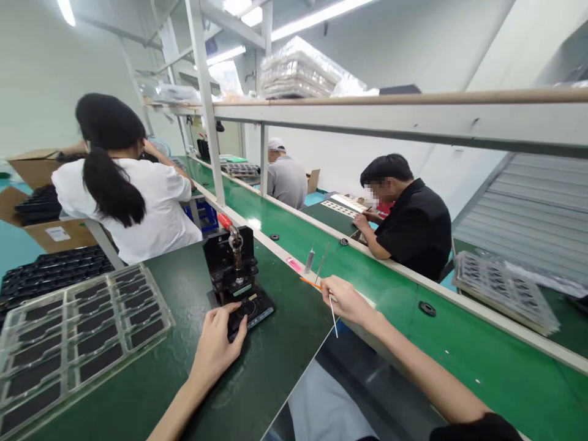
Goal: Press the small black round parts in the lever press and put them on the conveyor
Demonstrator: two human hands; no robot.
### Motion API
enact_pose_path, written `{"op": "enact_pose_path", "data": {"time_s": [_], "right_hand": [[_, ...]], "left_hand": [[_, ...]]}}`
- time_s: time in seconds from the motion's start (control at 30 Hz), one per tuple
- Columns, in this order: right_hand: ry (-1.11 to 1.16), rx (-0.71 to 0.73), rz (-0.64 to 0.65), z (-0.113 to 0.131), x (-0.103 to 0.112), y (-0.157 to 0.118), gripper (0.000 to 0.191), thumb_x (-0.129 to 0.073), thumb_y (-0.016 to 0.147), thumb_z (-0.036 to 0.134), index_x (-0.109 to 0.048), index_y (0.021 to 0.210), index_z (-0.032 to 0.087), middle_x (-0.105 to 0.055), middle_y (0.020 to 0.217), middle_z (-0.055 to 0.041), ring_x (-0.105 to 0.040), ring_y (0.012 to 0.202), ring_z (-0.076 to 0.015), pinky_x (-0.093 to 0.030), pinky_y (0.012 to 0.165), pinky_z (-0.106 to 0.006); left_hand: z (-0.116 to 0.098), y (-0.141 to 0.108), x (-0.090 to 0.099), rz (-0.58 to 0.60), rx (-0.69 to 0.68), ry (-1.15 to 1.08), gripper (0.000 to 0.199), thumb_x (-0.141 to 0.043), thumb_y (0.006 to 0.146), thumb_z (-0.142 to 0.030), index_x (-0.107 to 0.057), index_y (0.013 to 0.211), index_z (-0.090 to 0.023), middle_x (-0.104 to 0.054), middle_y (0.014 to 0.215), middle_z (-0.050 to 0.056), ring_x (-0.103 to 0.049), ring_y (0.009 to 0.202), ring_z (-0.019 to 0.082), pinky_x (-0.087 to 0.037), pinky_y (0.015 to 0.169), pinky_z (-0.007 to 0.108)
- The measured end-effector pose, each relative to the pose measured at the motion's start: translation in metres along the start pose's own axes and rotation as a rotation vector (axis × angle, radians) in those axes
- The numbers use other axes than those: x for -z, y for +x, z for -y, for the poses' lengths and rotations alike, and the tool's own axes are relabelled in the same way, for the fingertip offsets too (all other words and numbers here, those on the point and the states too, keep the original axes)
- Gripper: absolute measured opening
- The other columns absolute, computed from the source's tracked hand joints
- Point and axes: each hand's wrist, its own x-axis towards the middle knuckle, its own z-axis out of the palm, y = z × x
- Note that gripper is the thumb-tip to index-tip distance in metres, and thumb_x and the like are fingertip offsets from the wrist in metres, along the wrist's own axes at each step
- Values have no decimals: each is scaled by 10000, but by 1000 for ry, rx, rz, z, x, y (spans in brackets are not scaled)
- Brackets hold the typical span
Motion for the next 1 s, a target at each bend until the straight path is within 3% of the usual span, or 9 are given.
{"op": "enact_pose_path", "data": {"time_s": [0.27,0.33,0.4,0.5,0.57,0.63,0.7,0.87,1.0], "right_hand": [[-336,83,-534,22,185,89,291,-550,991,253,-465,713,255,-703,848,-50,-633,750,-168,-529,740,-332],[-380,67,-635,11,216,110,315,-551,1001,287,-454,704,247,-698,814,-41,-642,754,-156,-530,741,-318],[-362,67,-701,1,224,119,359,-553,1007,312,-420,682,238,-683,757,-26,-653,723,-141,-522,700,-290],[-187,29,-676,6,178,100,394,-598,997,309,-403,664,230,-695,728,-21,-687,697,-141,-508,631,-256],[12,-7,-604,30,116,70,393,-614,995,266,-414,660,223,-736,799,-36,-721,750,-150,-527,637,-251],[200,-23,-570,66,51,35,381,-602,1002,208,-434,660,218,-748,829,-41,-727,771,-149,-552,680,-260],[332,-24,-482,99,0,5,269,-544,1019,154,-551,755,205,-754,897,-71,-720,811,-169,-570,711,-290],[475,7,-301,111,-63,-18,195,-505,1037,129,-634,899,176,-733,866,-97,-687,766,-201,-558,688,-327],[509,-18,-210,94,-82,-15,196,-477,1064,187,-661,1000,160,-738,896,-111,-706,814,-214,-563,726,-327]], "left_hand": [[11,0,-6,-61,-24,-25,201,-569,955,-409,-624,1071,-254,-767,1029,74,-674,979,338,-588,842,501],[11,3,-5,-54,3,-63,193,-583,940,-409,-632,1046,-255,-766,1015,78,-667,981,344,-585,855,517],[-5,6,-3,-61,68,-145,184,-623,912,-417,-640,1000,-257,-757,997,89,-661,992,352,-571,894,549],[-74,6,2,-103,316,-481,269,-681,892,-466,-634,1035,-244,-713,1130,127,-654,1091,346,-539,985,591],[-136,5,5,14,575,-1025,412,-622,938,-545,-585,1222,-249,-662,1287,137,-666,1134,306,-576,955,546],[-188,6,4,278,858,-1557,554,-547,952,-668,-557,1304,-240,-652,1318,143,-657,1207,320,-586,959,549],[-216,6,-2,205,1068,-1721,555,-636,924,-643,-588,1285,-224,-661,1310,113,-636,1258,294,-593,981,445],[-206,-13,-24,-100,1319,-1600,464,-805,866,-464,-668,1210,-185,-721,1171,65,-693,1164,231,-590,951,310],[-184,-19,-39,-65,1400,-1489,629,-833,782,-596,-669,1204,-160,-740,1014,52,-732,1011,233,-616,849,310]]}}
